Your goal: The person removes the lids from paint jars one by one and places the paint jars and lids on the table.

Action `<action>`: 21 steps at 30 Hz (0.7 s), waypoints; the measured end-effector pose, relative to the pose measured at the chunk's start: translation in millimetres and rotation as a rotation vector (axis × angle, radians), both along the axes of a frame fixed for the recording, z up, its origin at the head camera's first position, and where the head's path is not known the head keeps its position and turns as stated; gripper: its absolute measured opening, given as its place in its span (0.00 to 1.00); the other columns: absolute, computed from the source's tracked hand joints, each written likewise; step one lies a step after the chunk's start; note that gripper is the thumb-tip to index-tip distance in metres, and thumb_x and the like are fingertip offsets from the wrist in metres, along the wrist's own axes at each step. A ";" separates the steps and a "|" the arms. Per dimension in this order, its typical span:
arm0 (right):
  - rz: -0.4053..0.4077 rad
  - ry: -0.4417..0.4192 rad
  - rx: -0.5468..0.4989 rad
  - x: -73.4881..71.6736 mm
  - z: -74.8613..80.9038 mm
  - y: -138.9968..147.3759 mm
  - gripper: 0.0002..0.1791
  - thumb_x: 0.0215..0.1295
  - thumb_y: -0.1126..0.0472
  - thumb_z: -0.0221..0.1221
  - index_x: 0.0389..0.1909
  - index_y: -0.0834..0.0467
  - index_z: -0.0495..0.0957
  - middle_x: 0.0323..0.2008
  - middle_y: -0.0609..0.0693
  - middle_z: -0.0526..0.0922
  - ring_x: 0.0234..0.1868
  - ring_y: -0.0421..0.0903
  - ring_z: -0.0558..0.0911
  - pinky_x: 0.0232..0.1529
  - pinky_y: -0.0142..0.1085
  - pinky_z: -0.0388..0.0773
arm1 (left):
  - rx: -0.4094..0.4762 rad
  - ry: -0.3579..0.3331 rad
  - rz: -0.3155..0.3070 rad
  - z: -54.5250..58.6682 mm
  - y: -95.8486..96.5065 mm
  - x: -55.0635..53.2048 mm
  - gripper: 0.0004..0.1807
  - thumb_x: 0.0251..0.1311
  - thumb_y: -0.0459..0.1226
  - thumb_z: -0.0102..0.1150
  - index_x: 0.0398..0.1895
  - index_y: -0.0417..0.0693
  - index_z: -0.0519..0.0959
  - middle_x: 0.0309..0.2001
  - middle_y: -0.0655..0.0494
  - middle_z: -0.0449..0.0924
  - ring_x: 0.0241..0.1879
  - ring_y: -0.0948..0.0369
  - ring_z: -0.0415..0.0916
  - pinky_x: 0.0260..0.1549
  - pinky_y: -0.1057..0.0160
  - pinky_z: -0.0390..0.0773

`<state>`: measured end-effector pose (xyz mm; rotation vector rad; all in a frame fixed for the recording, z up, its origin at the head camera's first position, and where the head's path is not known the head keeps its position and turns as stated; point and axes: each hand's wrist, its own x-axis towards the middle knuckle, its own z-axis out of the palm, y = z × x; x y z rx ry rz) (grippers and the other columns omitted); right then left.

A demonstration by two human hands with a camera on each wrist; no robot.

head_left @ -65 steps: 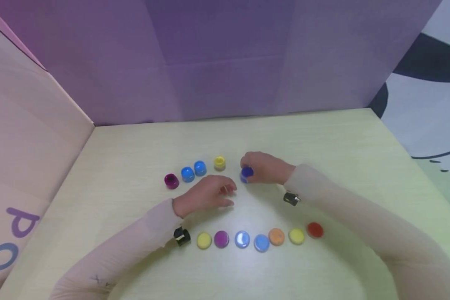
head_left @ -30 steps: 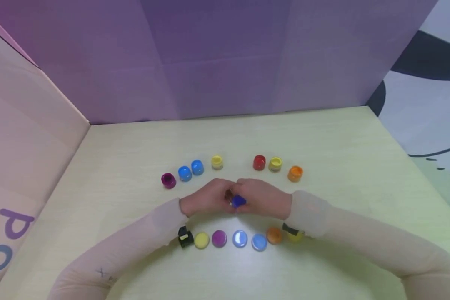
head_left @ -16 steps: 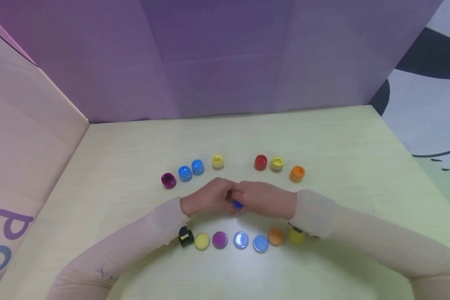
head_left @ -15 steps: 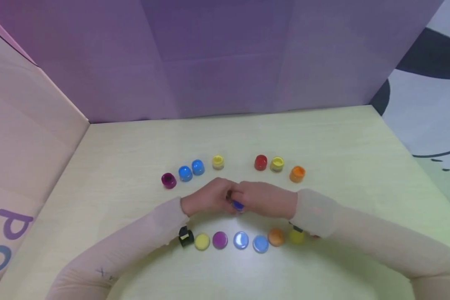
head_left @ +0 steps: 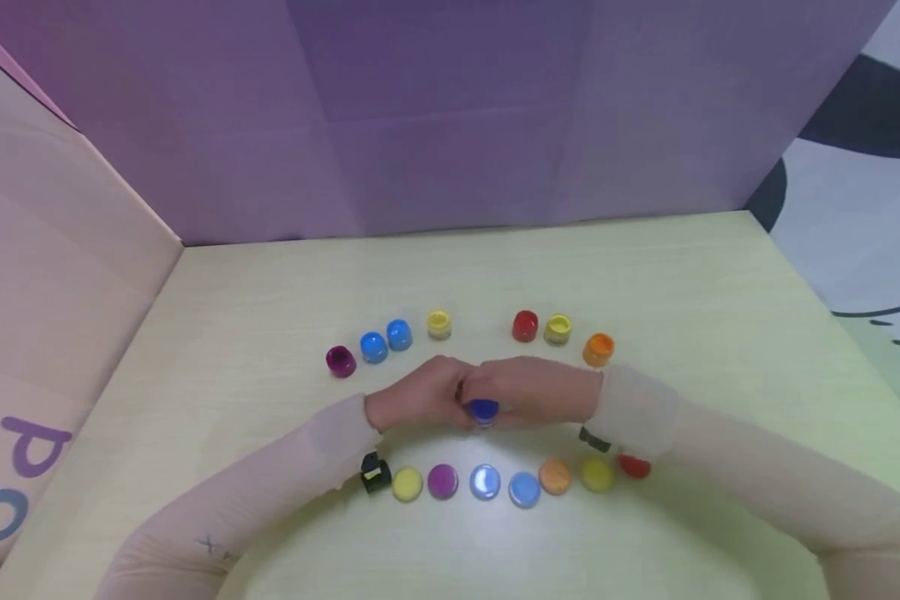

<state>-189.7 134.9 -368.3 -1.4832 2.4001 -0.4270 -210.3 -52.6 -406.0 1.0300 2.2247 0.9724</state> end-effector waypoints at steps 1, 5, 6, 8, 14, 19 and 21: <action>-0.043 0.001 -0.013 2.5 0.3 -1.2 0.15 0.60 0.60 0.63 0.48 0.57 0.76 0.42 0.46 0.81 0.44 0.41 0.78 0.49 0.31 0.74 | 0.000 0.015 -0.002 -0.3 0.4 0.1 0.18 0.47 0.34 0.71 0.43 0.49 0.81 0.37 0.61 0.83 0.37 0.69 0.78 0.42 0.72 0.76; -0.244 0.014 0.014 12.9 3.1 -7.2 0.19 0.56 0.54 0.67 0.46 0.57 0.77 0.35 0.46 0.80 0.36 0.40 0.76 0.41 0.30 0.76 | -0.012 0.066 -0.011 0.2 0.9 0.3 0.20 0.46 0.34 0.72 0.46 0.48 0.80 0.34 0.62 0.81 0.33 0.67 0.75 0.38 0.70 0.76; -0.287 0.010 0.034 14.4 3.6 -8.4 0.19 0.55 0.54 0.67 0.46 0.57 0.77 0.33 0.45 0.79 0.34 0.40 0.75 0.39 0.30 0.75 | -0.013 0.072 -0.012 0.4 1.0 0.3 0.21 0.46 0.34 0.72 0.46 0.48 0.80 0.33 0.63 0.81 0.33 0.66 0.75 0.37 0.70 0.76; -0.354 0.003 0.077 16.0 4.3 -10.8 0.19 0.55 0.53 0.67 0.47 0.56 0.77 0.31 0.45 0.78 0.31 0.39 0.74 0.36 0.29 0.74 | -0.017 0.072 -0.018 1.3 0.6 -0.4 0.21 0.47 0.33 0.71 0.48 0.48 0.80 0.33 0.63 0.81 0.33 0.66 0.75 0.37 0.70 0.76; -0.395 -0.034 0.097 17.7 5.1 -14.7 0.19 0.56 0.55 0.67 0.47 0.57 0.77 0.31 0.46 0.79 0.31 0.39 0.76 0.37 0.30 0.75 | -0.032 0.075 -0.013 0.4 -0.7 -1.6 0.20 0.48 0.35 0.71 0.48 0.48 0.80 0.34 0.64 0.81 0.33 0.67 0.75 0.37 0.70 0.76; -0.324 -0.008 0.080 16.2 7.1 -13.5 0.20 0.56 0.56 0.67 0.48 0.57 0.77 0.35 0.47 0.81 0.36 0.41 0.79 0.42 0.31 0.77 | -0.042 0.068 -0.001 -1.7 -1.0 -2.4 0.20 0.47 0.36 0.72 0.46 0.49 0.80 0.33 0.65 0.80 0.33 0.68 0.75 0.37 0.70 0.76; -0.300 -0.014 0.091 14.0 7.8 -12.7 0.18 0.56 0.56 0.66 0.47 0.56 0.78 0.34 0.46 0.81 0.36 0.41 0.79 0.42 0.31 0.77 | -0.043 0.061 0.001 -2.4 -0.3 -3.0 0.21 0.46 0.36 0.72 0.46 0.49 0.80 0.34 0.65 0.81 0.33 0.68 0.75 0.37 0.70 0.76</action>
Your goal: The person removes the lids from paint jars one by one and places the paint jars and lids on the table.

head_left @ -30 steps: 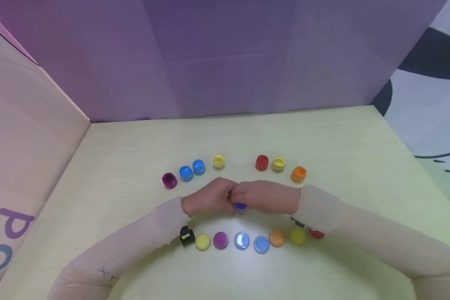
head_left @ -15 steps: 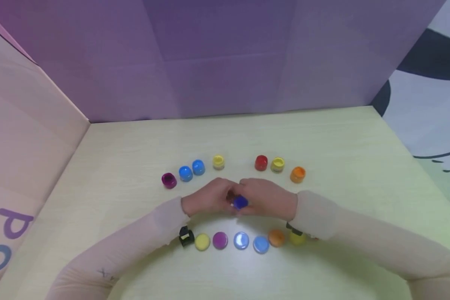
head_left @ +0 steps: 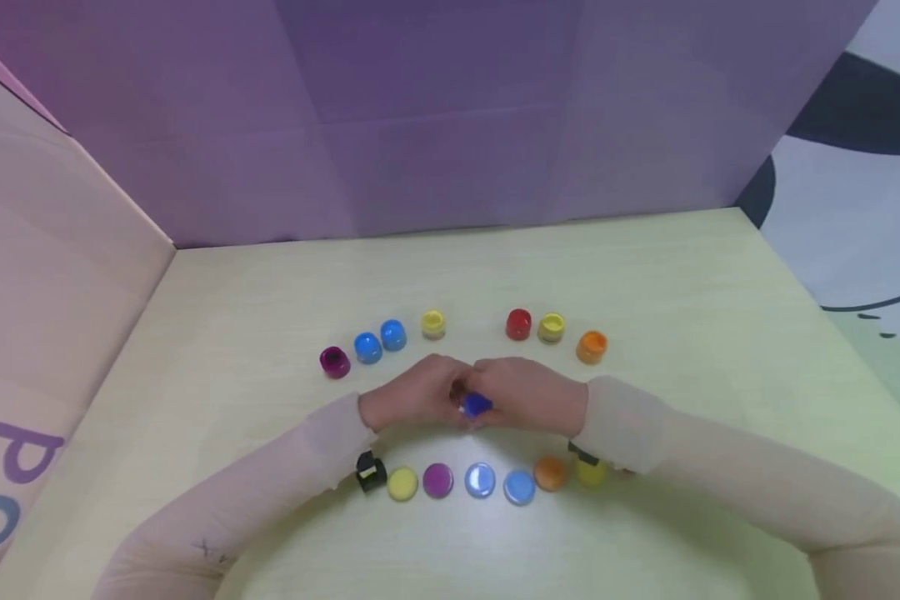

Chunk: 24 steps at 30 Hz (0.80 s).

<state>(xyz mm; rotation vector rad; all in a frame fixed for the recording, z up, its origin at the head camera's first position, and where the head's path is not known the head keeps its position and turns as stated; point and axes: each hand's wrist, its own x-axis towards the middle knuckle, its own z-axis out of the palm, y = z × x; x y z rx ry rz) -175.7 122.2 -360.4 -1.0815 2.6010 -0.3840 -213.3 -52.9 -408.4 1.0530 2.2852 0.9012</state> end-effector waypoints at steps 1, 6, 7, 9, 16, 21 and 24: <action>0.014 -0.005 0.010 -1.2 0.3 0.2 0.16 0.57 0.57 0.66 0.46 0.56 0.79 0.34 0.45 0.81 0.36 0.40 0.78 0.42 0.30 0.77 | 0.000 -0.004 0.001 -0.1 0.2 0.0 0.21 0.45 0.35 0.73 0.46 0.48 0.80 0.34 0.64 0.81 0.33 0.68 0.75 0.37 0.70 0.76; 0.151 0.019 0.045 -7.2 -0.3 4.0 0.14 0.60 0.60 0.63 0.47 0.55 0.79 0.38 0.45 0.82 0.40 0.41 0.79 0.46 0.30 0.76 | -0.008 -0.019 0.005 -0.1 1.0 -0.1 0.20 0.44 0.35 0.73 0.44 0.49 0.80 0.33 0.65 0.81 0.32 0.68 0.75 0.36 0.70 0.77; 0.191 0.037 0.053 -8.1 0.0 4.9 0.15 0.61 0.61 0.62 0.49 0.56 0.79 0.41 0.46 0.83 0.43 0.41 0.79 0.48 0.30 0.76 | -0.004 -0.025 0.007 0.6 0.7 0.2 0.19 0.45 0.34 0.73 0.43 0.50 0.80 0.33 0.64 0.81 0.32 0.68 0.75 0.36 0.70 0.77; 0.259 0.064 0.070 -10.1 0.7 6.0 0.18 0.62 0.63 0.61 0.53 0.56 0.77 0.48 0.47 0.81 0.50 0.42 0.79 0.53 0.32 0.74 | 0.008 -0.034 0.013 1.2 0.2 0.6 0.17 0.44 0.33 0.73 0.40 0.50 0.81 0.33 0.64 0.82 0.33 0.69 0.76 0.37 0.71 0.77; 0.263 0.047 0.054 -10.7 3.6 4.3 0.17 0.60 0.64 0.62 0.51 0.56 0.78 0.47 0.47 0.82 0.48 0.43 0.79 0.52 0.32 0.74 | 0.027 -0.042 0.010 2.3 0.0 1.3 0.14 0.45 0.33 0.72 0.36 0.50 0.81 0.32 0.63 0.82 0.32 0.68 0.76 0.38 0.70 0.76; 0.013 0.007 -0.002 -3.9 2.0 -1.5 0.16 0.56 0.56 0.67 0.44 0.54 0.79 0.34 0.44 0.81 0.35 0.40 0.75 0.41 0.30 0.75 | 0.000 -0.019 0.005 3.8 -0.2 0.9 0.18 0.46 0.35 0.72 0.44 0.49 0.80 0.31 0.64 0.80 0.31 0.66 0.74 0.35 0.69 0.76; -0.096 -0.018 0.031 -0.3 1.8 -5.3 0.19 0.55 0.54 0.68 0.46 0.54 0.78 0.32 0.43 0.80 0.33 0.40 0.74 0.39 0.31 0.75 | -0.007 -0.012 -0.004 4.0 -0.1 1.1 0.20 0.47 0.36 0.72 0.47 0.48 0.80 0.34 0.64 0.80 0.33 0.66 0.75 0.36 0.70 0.77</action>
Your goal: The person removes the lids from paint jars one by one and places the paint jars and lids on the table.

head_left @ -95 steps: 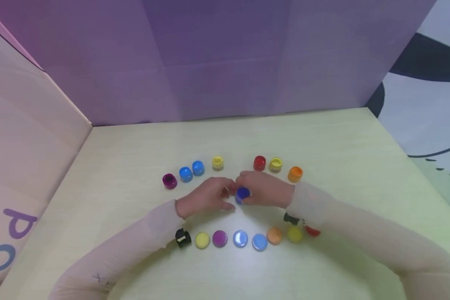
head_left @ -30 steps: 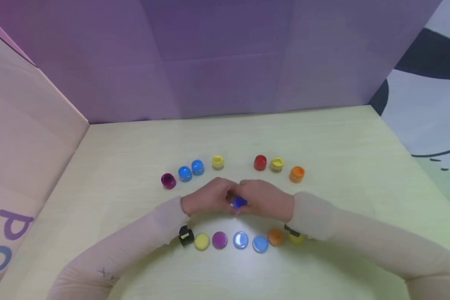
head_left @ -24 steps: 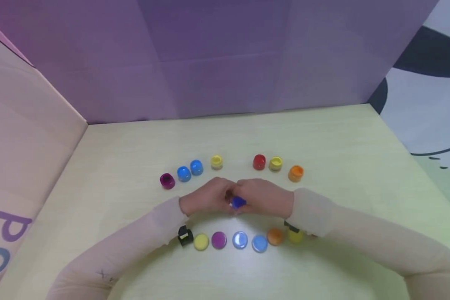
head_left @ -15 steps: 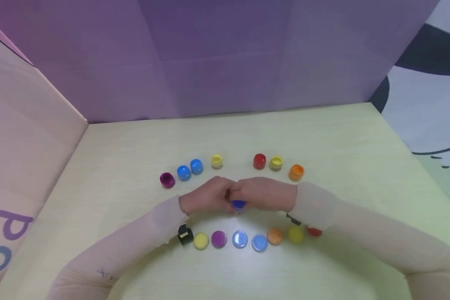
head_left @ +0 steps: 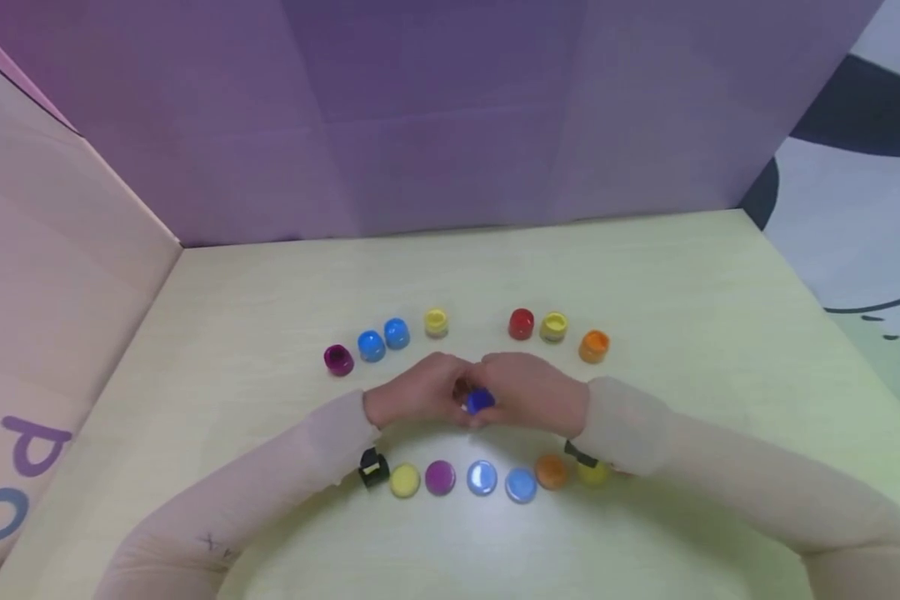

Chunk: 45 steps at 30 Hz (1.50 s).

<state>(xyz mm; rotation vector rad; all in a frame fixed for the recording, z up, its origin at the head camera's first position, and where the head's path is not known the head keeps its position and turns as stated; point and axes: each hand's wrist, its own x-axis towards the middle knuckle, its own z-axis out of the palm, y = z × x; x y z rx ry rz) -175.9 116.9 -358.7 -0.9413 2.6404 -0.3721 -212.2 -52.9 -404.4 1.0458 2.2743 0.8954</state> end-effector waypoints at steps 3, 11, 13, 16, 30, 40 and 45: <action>-0.038 -0.033 0.017 1.5 0.1 -1.9 0.18 0.55 0.55 0.67 0.47 0.54 0.78 0.32 0.44 0.80 0.32 0.40 0.75 0.39 0.32 0.75 | -0.004 -0.011 -0.001 0.2 0.3 0.3 0.21 0.47 0.36 0.71 0.48 0.48 0.80 0.35 0.63 0.81 0.34 0.66 0.75 0.37 0.70 0.77; 0.143 -0.011 -0.058 -1.5 0.1 5.4 0.15 0.60 0.65 0.62 0.48 0.56 0.78 0.40 0.46 0.82 0.42 0.42 0.78 0.49 0.33 0.76 | 0.011 -0.043 0.002 -1.0 -0.5 0.1 0.19 0.48 0.34 0.71 0.46 0.49 0.80 0.37 0.62 0.83 0.35 0.68 0.76 0.41 0.70 0.76; 0.184 0.000 -0.086 -1.7 -0.7 8.8 0.15 0.61 0.67 0.60 0.50 0.56 0.78 0.43 0.47 0.82 0.46 0.43 0.79 0.51 0.34 0.75 | 0.010 -0.044 0.005 -0.8 -0.4 0.3 0.18 0.49 0.34 0.70 0.45 0.51 0.81 0.38 0.63 0.83 0.36 0.69 0.76 0.41 0.70 0.76; 0.219 0.024 -0.107 -1.0 -2.6 12.6 0.15 0.62 0.68 0.59 0.51 0.56 0.78 0.45 0.47 0.82 0.47 0.43 0.78 0.52 0.34 0.75 | 0.009 -0.033 0.004 -1.3 0.5 0.0 0.16 0.49 0.34 0.70 0.42 0.52 0.81 0.38 0.64 0.83 0.36 0.69 0.76 0.41 0.70 0.76; -0.063 -0.042 -0.025 4.7 -3.5 0.9 0.21 0.57 0.53 0.66 0.51 0.54 0.76 0.35 0.43 0.79 0.34 0.38 0.74 0.40 0.29 0.74 | -0.001 0.000 -0.013 -1.2 -0.6 -1.5 0.21 0.49 0.36 0.70 0.49 0.49 0.80 0.37 0.63 0.81 0.34 0.67 0.75 0.38 0.71 0.77; 0.188 0.024 -0.098 0.2 -3.8 10.2 0.16 0.61 0.67 0.60 0.51 0.57 0.76 0.45 0.48 0.81 0.47 0.43 0.78 0.52 0.35 0.75 | 0.046 -0.049 -0.013 -1.8 -0.5 -1.2 0.20 0.47 0.32 0.71 0.46 0.50 0.80 0.39 0.63 0.83 0.37 0.70 0.77 0.43 0.71 0.76; 0.226 0.033 -0.124 -0.6 -6.4 13.9 0.16 0.61 0.67 0.60 0.51 0.58 0.75 0.45 0.48 0.81 0.48 0.45 0.78 0.52 0.35 0.74 | 0.056 -0.051 -0.016 -2.8 -1.0 -1.4 0.20 0.47 0.33 0.71 0.46 0.51 0.81 0.41 0.63 0.83 0.40 0.71 0.77 0.44 0.72 0.75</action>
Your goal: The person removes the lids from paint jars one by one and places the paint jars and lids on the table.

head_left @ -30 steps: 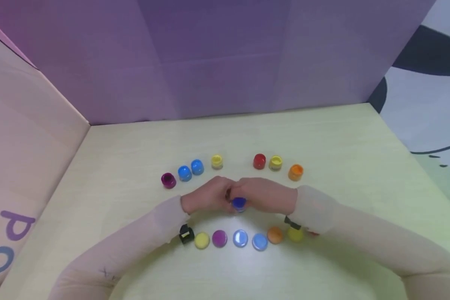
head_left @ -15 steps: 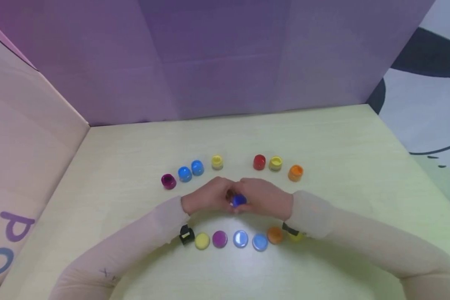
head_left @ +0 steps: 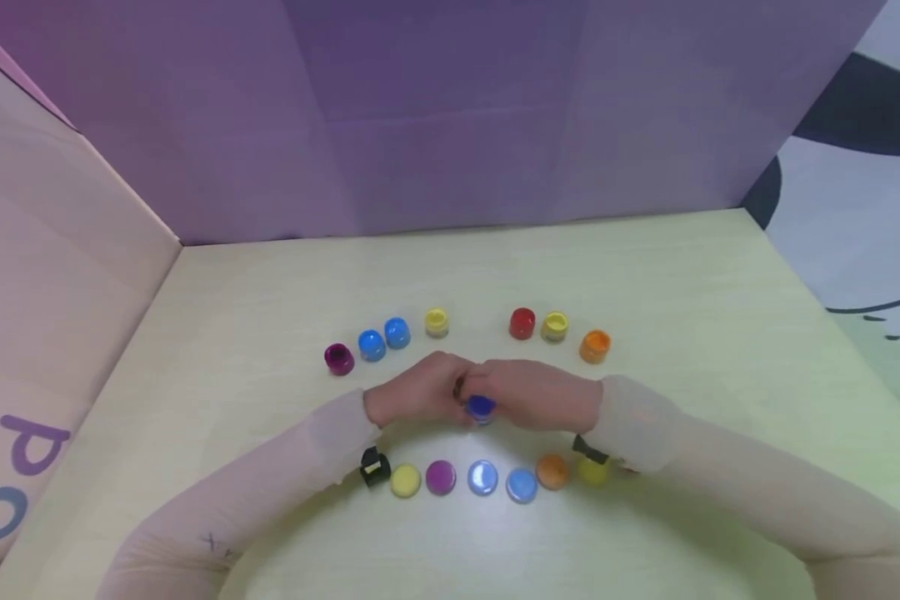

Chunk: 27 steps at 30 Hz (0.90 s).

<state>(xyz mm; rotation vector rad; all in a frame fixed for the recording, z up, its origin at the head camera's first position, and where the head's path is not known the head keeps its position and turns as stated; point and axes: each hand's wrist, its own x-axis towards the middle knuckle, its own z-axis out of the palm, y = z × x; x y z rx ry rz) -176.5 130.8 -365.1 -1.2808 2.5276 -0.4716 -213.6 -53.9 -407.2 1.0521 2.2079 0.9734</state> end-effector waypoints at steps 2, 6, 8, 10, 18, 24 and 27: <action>-0.037 -0.007 -0.018 0.0 -0.3 -1.0 0.14 0.60 0.63 0.62 0.48 0.57 0.76 0.41 0.47 0.81 0.42 0.43 0.78 0.48 0.33 0.75 | -0.010 0.016 0.000 -0.4 0.3 -0.7 0.19 0.47 0.34 0.71 0.45 0.51 0.81 0.37 0.64 0.82 0.37 0.70 0.77 0.41 0.71 0.76; -0.163 -0.029 -0.018 0.9 1.4 -6.5 0.14 0.59 0.55 0.64 0.45 0.55 0.78 0.34 0.43 0.79 0.34 0.39 0.75 0.40 0.30 0.75 | -0.018 0.040 0.000 0.0 1.2 -1.5 0.18 0.47 0.33 0.71 0.43 0.48 0.80 0.32 0.63 0.80 0.31 0.66 0.74 0.35 0.70 0.77; -0.217 -0.036 0.007 1.4 2.0 -9.2 0.15 0.59 0.52 0.64 0.45 0.53 0.79 0.33 0.41 0.79 0.33 0.38 0.74 0.39 0.30 0.74 | -0.025 0.043 0.004 0.7 1.4 -1.5 0.18 0.47 0.32 0.70 0.44 0.47 0.80 0.32 0.63 0.80 0.32 0.65 0.74 0.35 0.70 0.77; -0.255 -0.048 0.026 2.2 1.4 -11.1 0.17 0.58 0.52 0.65 0.46 0.53 0.78 0.33 0.41 0.79 0.33 0.38 0.74 0.39 0.30 0.74 | -0.034 0.046 0.006 1.1 1.5 -1.5 0.19 0.47 0.33 0.70 0.45 0.47 0.79 0.34 0.62 0.80 0.32 0.65 0.74 0.36 0.70 0.77; -0.328 -0.099 0.081 4.2 -0.6 -16.7 0.18 0.56 0.52 0.66 0.47 0.52 0.77 0.33 0.41 0.78 0.33 0.38 0.74 0.40 0.30 0.74 | -0.058 0.064 0.008 3.1 0.5 -0.5 0.19 0.48 0.35 0.71 0.46 0.48 0.80 0.35 0.63 0.81 0.33 0.67 0.75 0.36 0.71 0.77; -0.180 -0.058 0.048 1.3 2.2 -14.5 0.14 0.57 0.58 0.66 0.43 0.54 0.78 0.35 0.43 0.79 0.35 0.38 0.75 0.42 0.30 0.75 | -0.032 0.070 -0.002 3.3 -0.5 -0.1 0.18 0.48 0.35 0.71 0.45 0.49 0.80 0.35 0.62 0.82 0.33 0.68 0.75 0.38 0.70 0.76; -0.105 -0.045 0.008 0.6 3.1 -12.0 0.13 0.57 0.62 0.65 0.43 0.56 0.78 0.37 0.45 0.80 0.39 0.41 0.77 0.45 0.32 0.75 | -0.033 0.066 0.007 3.5 -1.3 0.2 0.19 0.46 0.35 0.72 0.44 0.49 0.80 0.36 0.62 0.83 0.35 0.69 0.76 0.40 0.71 0.76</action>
